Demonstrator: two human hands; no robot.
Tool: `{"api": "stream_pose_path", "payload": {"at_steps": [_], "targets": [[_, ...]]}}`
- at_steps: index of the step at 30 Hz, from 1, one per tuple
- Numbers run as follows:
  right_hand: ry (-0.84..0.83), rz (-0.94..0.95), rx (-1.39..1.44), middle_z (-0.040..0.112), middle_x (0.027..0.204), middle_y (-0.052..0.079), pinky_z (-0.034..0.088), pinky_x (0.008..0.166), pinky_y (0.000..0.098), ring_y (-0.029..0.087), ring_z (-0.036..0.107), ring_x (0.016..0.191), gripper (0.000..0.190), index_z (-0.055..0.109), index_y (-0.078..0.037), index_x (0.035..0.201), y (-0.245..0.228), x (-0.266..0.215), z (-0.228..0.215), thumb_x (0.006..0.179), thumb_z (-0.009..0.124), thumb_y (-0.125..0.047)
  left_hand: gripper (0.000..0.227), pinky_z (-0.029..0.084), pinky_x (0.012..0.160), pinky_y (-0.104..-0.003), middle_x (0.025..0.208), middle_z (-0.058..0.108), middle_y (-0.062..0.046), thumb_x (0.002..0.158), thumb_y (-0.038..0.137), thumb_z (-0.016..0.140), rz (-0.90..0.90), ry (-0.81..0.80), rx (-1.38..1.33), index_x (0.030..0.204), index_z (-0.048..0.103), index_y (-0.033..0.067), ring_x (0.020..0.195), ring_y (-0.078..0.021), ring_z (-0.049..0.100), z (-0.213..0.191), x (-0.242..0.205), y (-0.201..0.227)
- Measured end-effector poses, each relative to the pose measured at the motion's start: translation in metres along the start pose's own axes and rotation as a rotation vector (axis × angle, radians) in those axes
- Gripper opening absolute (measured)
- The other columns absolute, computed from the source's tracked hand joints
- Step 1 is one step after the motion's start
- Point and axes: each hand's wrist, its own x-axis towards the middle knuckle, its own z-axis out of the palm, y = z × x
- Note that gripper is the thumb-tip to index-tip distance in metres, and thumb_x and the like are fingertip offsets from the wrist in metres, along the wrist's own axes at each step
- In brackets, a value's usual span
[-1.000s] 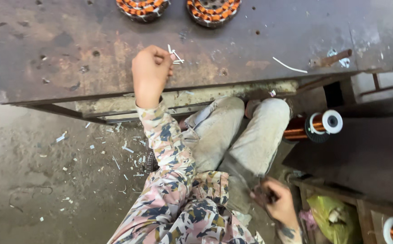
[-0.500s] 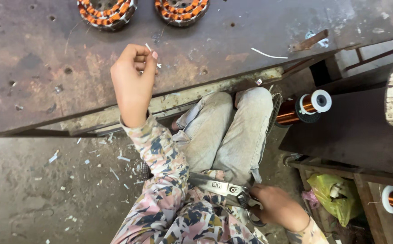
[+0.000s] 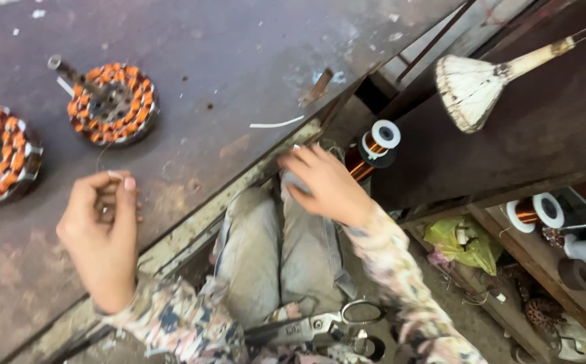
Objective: The person uses shears to cut a white plastic tube into short segments on a metal workbench. The person repeatedly measures, cuts, and arranges the segments near two copper-wound stator components.
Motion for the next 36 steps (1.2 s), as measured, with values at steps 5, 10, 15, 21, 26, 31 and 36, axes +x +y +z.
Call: {"api": "stream_pose_path", "payload": {"at_steps": [5, 10, 15, 21, 26, 31, 36], "targets": [[0.169, 0.087, -0.036, 0.061, 0.116, 0.008, 0.052, 0.081, 0.0413, 0.030, 0.062, 0.100, 0.038, 0.063, -0.007, 0.121, 0.022, 0.076, 0.032, 0.085, 0.075, -0.016, 0.013, 0.055, 0.076, -0.022, 0.098, 0.069, -0.008, 0.109, 0.002, 0.063, 0.045, -0.091, -0.005, 0.119, 0.064, -0.0053, 0.085, -0.0095, 0.067, -0.001, 0.005, 0.005], [0.167, 0.203, -0.033, 0.062, 0.101, 0.006, 0.052, 0.076, 0.0422, 0.030, 0.062, 0.091, 0.022, 0.067, -0.010, 0.104, 0.045, 0.104, 0.055, 0.084, 0.075, -0.014, 0.013, 0.055, 0.079, -0.023, 0.101, 0.069, -0.010, 0.112, 0.002, 0.064, 0.054, -0.045, -0.014, 0.121, 0.064, -0.0074, 0.088, -0.0117, 0.067, 0.004, 0.009, -0.006], [0.135, 0.251, 0.009, 0.063, 0.088, 0.009, 0.051, 0.075, 0.0437, 0.033, 0.063, 0.089, 0.010, 0.061, -0.006, 0.082, 0.054, 0.109, 0.072, 0.076, 0.068, -0.001, 0.011, 0.055, 0.081, -0.023, 0.097, 0.069, -0.010, 0.115, 0.003, 0.063, 0.054, -0.018, -0.049, 0.118, 0.063, -0.0085, 0.085, -0.0103, 0.067, 0.003, 0.009, -0.015], [0.113, 0.101, 0.359, 0.061, 0.089, 0.012, 0.051, 0.072, 0.0371, 0.027, 0.063, 0.081, 0.010, 0.058, -0.002, 0.092, 0.055, 0.110, 0.047, 0.086, 0.065, 0.003, 0.012, 0.056, 0.077, -0.021, 0.099, 0.069, -0.010, 0.111, 0.003, 0.065, 0.040, 0.075, -0.107, 0.118, 0.062, -0.0064, 0.086, -0.0098, 0.068, 0.004, 0.011, -0.013], [0.366, 0.170, 1.019, 0.066, 0.099, 0.009, 0.050, 0.069, 0.0281, 0.014, 0.060, 0.081, 0.006, 0.052, -0.003, 0.112, 0.028, 0.085, 0.016, 0.108, 0.055, -0.006, 0.012, 0.055, 0.082, -0.021, 0.108, 0.070, -0.011, 0.110, -0.001, 0.071, 0.111, 0.054, -0.087, 0.116, 0.063, -0.0075, 0.092, -0.0115, 0.068, 0.014, 0.015, -0.016], [0.658, 0.093, 1.248, 0.066, 0.102, 0.015, 0.055, 0.068, 0.0284, 0.016, 0.063, 0.079, 0.011, 0.050, -0.002, 0.119, -0.011, 0.065, -0.006, 0.113, 0.055, -0.009, 0.010, 0.056, 0.083, -0.020, 0.109, 0.069, -0.013, 0.109, -0.004, 0.073, 0.186, -0.038, -0.110, 0.111, 0.065, -0.0099, 0.094, -0.0122, 0.069, 0.027, 0.012, -0.018], [0.765, 0.022, 1.284, 0.065, 0.102, 0.016, 0.057, 0.069, 0.0319, 0.018, 0.065, 0.078, 0.018, 0.052, 0.001, 0.125, -0.033, 0.060, -0.017, 0.111, 0.057, -0.009, 0.008, 0.059, 0.087, -0.022, 0.117, 0.067, -0.016, 0.107, -0.007, 0.069, 0.227, -0.068, -0.278, 0.110, 0.062, -0.0101, 0.099, -0.0135, 0.070, 0.047, 0.011, -0.001]]}}
